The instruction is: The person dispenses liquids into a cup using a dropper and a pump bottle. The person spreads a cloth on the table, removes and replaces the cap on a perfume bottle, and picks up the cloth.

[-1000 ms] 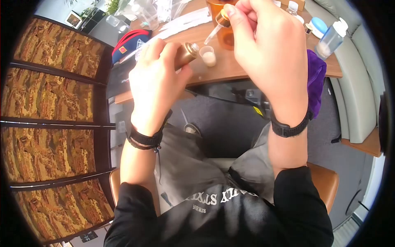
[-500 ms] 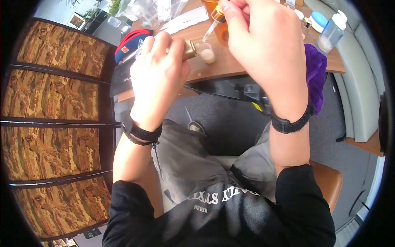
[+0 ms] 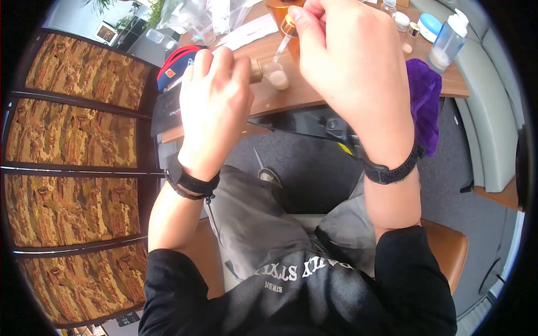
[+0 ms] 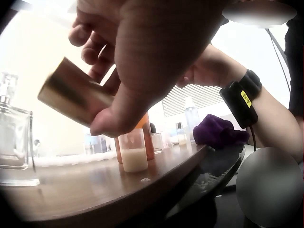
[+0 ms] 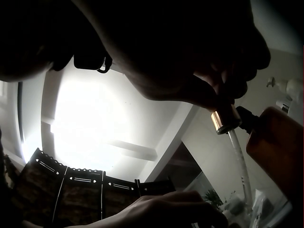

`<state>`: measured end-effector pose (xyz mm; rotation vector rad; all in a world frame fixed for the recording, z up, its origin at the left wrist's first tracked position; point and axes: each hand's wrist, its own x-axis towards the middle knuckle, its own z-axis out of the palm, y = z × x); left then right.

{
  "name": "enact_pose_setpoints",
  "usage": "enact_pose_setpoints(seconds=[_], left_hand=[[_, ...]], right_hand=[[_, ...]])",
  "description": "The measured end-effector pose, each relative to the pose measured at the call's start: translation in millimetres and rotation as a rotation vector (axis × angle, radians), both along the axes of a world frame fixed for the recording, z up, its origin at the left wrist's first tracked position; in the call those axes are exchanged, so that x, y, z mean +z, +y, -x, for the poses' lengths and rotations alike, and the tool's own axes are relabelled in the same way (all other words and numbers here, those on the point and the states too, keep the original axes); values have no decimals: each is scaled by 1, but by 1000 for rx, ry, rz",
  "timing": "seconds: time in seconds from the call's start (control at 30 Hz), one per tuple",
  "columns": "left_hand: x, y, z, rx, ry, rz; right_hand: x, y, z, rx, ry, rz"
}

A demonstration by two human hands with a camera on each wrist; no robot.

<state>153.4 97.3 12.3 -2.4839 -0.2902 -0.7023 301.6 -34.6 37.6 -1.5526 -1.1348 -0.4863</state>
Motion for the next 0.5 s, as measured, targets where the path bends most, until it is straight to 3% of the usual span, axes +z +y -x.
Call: enact_pose_setpoints(seconds=[0.2,0.27,0.5], left_hand=[[3,-3,1,85,53,39],[2,-1,-1,-7,-1,-20],[4,-1,-2,-1,17,-59]], right_hand=[[8,-4,8,-18,25,8],[6,-6,1,18,15,17],[5,-6,4,6,29,21]])
